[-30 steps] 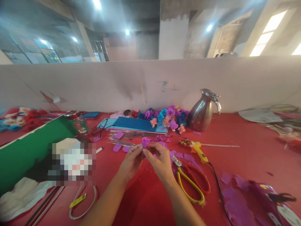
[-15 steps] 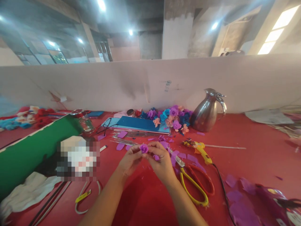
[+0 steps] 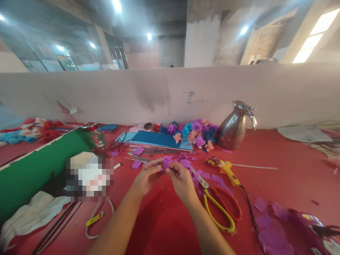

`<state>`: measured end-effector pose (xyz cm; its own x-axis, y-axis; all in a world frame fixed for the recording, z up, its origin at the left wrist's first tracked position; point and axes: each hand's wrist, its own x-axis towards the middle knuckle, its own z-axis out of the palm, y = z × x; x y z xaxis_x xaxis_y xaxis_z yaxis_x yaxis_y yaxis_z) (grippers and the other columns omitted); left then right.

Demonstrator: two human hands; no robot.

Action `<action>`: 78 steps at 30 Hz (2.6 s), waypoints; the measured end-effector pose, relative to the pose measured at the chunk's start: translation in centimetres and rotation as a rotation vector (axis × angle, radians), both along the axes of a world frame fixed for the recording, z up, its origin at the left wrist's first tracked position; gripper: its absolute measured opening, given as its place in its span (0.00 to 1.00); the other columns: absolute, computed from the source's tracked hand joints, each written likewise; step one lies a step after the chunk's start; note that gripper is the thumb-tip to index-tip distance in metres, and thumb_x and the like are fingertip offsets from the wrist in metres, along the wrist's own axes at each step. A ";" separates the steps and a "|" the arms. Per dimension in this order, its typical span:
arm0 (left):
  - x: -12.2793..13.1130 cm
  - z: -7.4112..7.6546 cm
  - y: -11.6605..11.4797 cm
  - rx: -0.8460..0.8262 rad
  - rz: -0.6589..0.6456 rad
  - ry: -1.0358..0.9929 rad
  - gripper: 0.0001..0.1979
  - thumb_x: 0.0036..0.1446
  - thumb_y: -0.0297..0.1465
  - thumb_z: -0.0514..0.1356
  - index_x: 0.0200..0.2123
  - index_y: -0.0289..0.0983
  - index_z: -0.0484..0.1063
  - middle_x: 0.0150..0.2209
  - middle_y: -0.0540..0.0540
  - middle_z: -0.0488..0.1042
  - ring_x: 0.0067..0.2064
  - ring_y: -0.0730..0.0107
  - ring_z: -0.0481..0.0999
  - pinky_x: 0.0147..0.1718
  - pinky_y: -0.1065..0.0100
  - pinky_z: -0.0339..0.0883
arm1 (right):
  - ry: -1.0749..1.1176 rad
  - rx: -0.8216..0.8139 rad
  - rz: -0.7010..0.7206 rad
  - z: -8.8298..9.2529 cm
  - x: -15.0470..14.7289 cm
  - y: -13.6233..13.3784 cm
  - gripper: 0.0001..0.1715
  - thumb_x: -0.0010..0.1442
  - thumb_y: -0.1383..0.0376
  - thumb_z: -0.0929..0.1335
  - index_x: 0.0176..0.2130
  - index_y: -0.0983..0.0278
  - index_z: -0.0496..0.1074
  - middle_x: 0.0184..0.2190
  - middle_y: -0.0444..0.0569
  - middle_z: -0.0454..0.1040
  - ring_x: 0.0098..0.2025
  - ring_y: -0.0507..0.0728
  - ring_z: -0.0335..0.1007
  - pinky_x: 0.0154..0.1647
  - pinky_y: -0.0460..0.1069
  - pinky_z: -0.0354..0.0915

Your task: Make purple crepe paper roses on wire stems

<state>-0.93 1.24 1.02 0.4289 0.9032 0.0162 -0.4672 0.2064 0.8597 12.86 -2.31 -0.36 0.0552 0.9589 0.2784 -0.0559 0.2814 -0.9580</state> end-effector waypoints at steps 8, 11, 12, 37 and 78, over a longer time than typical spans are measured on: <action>0.2 -0.7 0.3 0.097 0.116 0.089 0.09 0.39 0.27 0.69 0.29 0.39 0.81 0.37 0.46 0.76 0.43 0.64 0.71 0.46 0.65 0.62 | -0.141 0.043 -0.098 0.1 -0.2 -0.1 0.12 0.56 0.57 0.68 0.32 0.63 0.75 0.32 0.49 0.75 0.37 0.57 0.70 0.41 0.50 0.64; 0.0 -1.3 0.5 0.093 0.082 0.074 0.07 0.41 0.28 0.69 0.29 0.38 0.81 0.36 0.46 0.77 0.42 0.65 0.72 0.47 0.63 0.62 | -0.158 0.014 -0.076 -0.1 -0.4 -0.1 0.13 0.56 0.57 0.67 0.29 0.63 0.75 0.29 0.48 0.75 0.34 0.56 0.70 0.38 0.49 0.64; 0.0 -1.5 0.5 0.084 0.071 0.066 0.07 0.41 0.29 0.69 0.29 0.38 0.81 0.35 0.45 0.77 0.41 0.65 0.72 0.47 0.63 0.62 | -0.147 0.009 -0.061 -0.2 -0.4 0.0 0.13 0.56 0.57 0.67 0.30 0.64 0.74 0.29 0.48 0.75 0.34 0.56 0.70 0.38 0.49 0.65; 1.3 -0.7 -0.7 0.409 0.346 0.536 0.09 0.49 0.33 0.63 0.33 0.39 0.81 0.34 0.46 0.80 0.38 0.62 0.76 0.42 0.64 0.68 | -0.426 0.168 -0.414 -1.5 -0.7 -0.2 0.12 0.55 0.67 0.63 0.34 0.63 0.76 0.32 0.51 0.79 0.35 0.58 0.74 0.38 0.52 0.68; 1.9 -2.6 -0.6 0.486 0.564 0.515 0.06 0.49 0.28 0.62 0.29 0.41 0.80 0.34 0.44 0.79 0.40 0.59 0.75 0.45 0.61 0.64 | -0.315 0.004 -0.333 -1.3 -1.3 -0.1 0.13 0.54 0.63 0.64 0.33 0.61 0.78 0.29 0.48 0.80 0.29 0.58 0.74 0.31 0.49 0.67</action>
